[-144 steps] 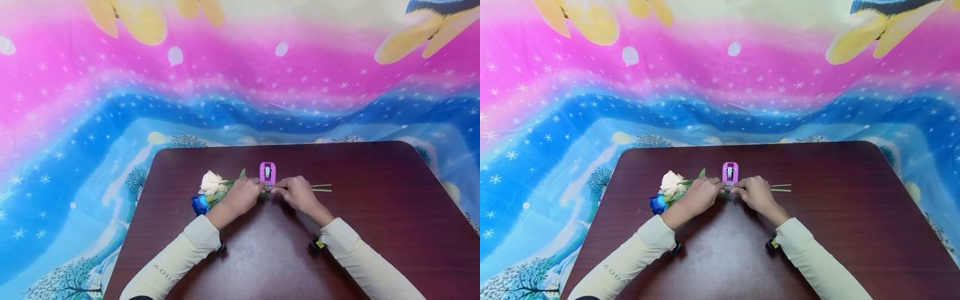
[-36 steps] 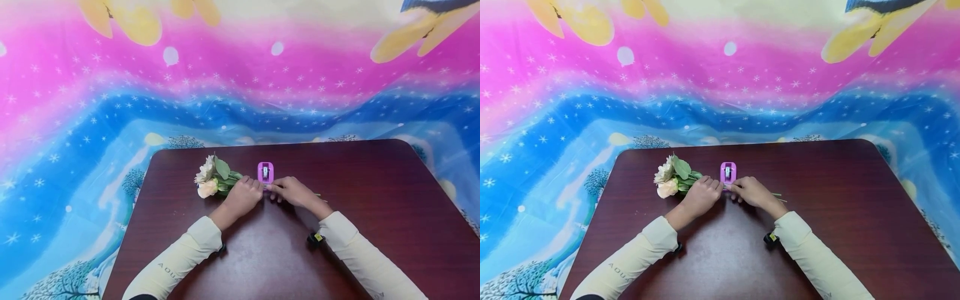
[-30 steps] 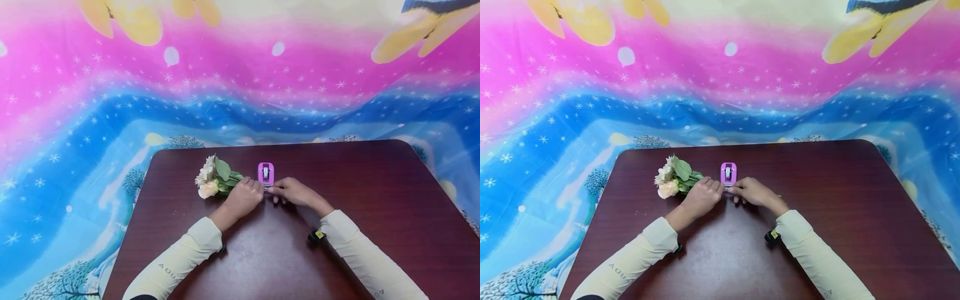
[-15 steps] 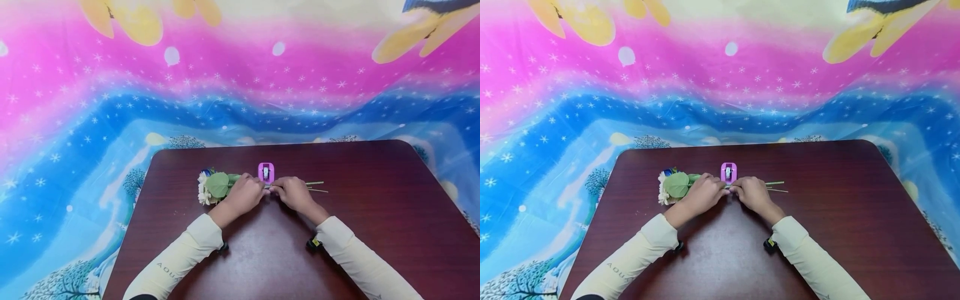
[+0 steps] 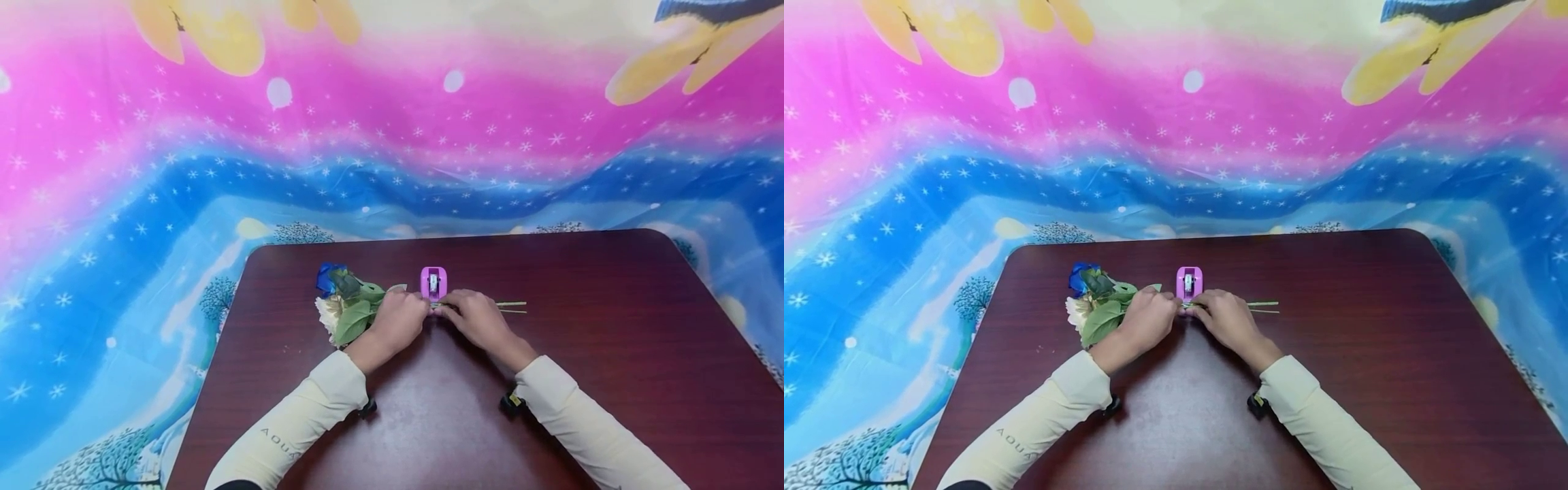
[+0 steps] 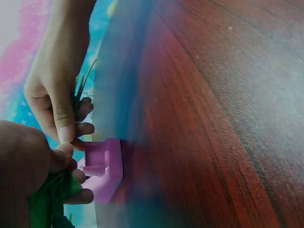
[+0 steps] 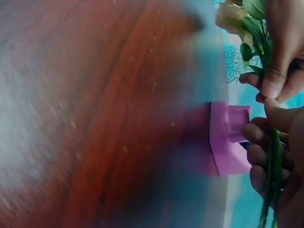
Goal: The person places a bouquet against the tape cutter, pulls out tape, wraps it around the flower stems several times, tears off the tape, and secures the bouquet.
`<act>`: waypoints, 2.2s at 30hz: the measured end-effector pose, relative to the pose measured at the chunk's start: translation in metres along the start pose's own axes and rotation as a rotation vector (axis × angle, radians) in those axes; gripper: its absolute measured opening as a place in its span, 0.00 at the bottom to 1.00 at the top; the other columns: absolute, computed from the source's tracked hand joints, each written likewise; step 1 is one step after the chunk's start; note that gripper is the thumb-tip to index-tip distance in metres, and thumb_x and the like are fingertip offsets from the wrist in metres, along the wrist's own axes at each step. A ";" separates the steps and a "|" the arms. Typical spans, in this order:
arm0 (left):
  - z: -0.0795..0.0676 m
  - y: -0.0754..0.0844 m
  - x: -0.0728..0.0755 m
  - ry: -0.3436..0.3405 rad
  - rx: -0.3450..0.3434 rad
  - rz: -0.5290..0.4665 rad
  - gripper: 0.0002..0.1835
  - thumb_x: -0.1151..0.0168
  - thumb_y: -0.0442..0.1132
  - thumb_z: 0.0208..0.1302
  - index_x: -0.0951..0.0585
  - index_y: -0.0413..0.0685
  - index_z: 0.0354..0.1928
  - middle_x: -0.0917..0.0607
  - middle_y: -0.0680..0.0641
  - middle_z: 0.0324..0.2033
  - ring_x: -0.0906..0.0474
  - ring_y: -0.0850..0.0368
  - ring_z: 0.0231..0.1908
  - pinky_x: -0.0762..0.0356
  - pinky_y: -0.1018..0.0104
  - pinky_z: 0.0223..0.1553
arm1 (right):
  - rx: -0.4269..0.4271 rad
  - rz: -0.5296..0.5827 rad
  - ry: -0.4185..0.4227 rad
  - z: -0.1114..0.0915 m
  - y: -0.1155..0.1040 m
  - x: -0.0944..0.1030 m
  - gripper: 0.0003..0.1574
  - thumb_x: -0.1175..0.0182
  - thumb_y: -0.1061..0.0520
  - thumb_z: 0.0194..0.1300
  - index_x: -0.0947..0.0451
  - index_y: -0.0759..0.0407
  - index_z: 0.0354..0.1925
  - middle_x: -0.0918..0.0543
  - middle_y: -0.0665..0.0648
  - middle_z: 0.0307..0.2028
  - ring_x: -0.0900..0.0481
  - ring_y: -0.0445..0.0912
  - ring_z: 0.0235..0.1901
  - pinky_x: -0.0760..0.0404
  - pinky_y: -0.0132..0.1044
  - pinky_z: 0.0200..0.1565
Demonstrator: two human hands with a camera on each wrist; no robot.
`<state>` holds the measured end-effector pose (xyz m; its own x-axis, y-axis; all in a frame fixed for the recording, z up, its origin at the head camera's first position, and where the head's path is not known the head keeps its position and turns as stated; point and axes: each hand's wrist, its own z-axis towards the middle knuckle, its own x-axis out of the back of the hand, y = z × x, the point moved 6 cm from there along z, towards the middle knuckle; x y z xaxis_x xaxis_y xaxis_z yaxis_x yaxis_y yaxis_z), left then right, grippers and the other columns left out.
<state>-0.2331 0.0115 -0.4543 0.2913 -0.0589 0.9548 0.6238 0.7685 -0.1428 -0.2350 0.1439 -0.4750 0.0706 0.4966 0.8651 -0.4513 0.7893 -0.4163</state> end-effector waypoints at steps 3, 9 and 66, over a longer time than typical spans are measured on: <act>-0.001 0.001 0.000 0.025 -0.016 0.028 0.06 0.34 0.38 0.63 0.12 0.57 0.29 0.12 0.56 0.26 0.16 0.60 0.26 0.24 0.65 0.34 | -0.036 0.035 -0.074 0.002 0.000 0.001 0.12 0.35 0.48 0.71 0.11 0.52 0.46 0.10 0.50 0.41 0.12 0.45 0.41 0.15 0.47 0.46; -0.003 0.003 0.000 0.080 -0.046 0.058 0.06 0.32 0.39 0.62 0.13 0.58 0.28 0.12 0.57 0.25 0.16 0.61 0.26 0.25 0.66 0.33 | -0.113 0.111 -0.191 0.007 0.000 -0.001 0.11 0.38 0.50 0.73 0.12 0.53 0.42 0.12 0.49 0.31 0.18 0.37 0.28 0.18 0.40 0.37; -0.004 -0.012 -0.035 -0.115 0.211 -0.308 0.26 0.46 0.47 0.77 0.28 0.55 0.14 0.21 0.53 0.16 0.23 0.54 0.19 0.26 0.59 0.23 | -0.225 0.182 -0.032 -0.008 0.019 -0.027 0.22 0.41 0.50 0.76 0.22 0.51 0.22 0.23 0.45 0.17 0.30 0.39 0.20 0.29 0.34 0.31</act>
<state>-0.2479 0.0019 -0.4872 0.0231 -0.2443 0.9694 0.5031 0.8408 0.1999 -0.2384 0.1479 -0.5082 -0.0235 0.6281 0.7777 -0.2455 0.7505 -0.6136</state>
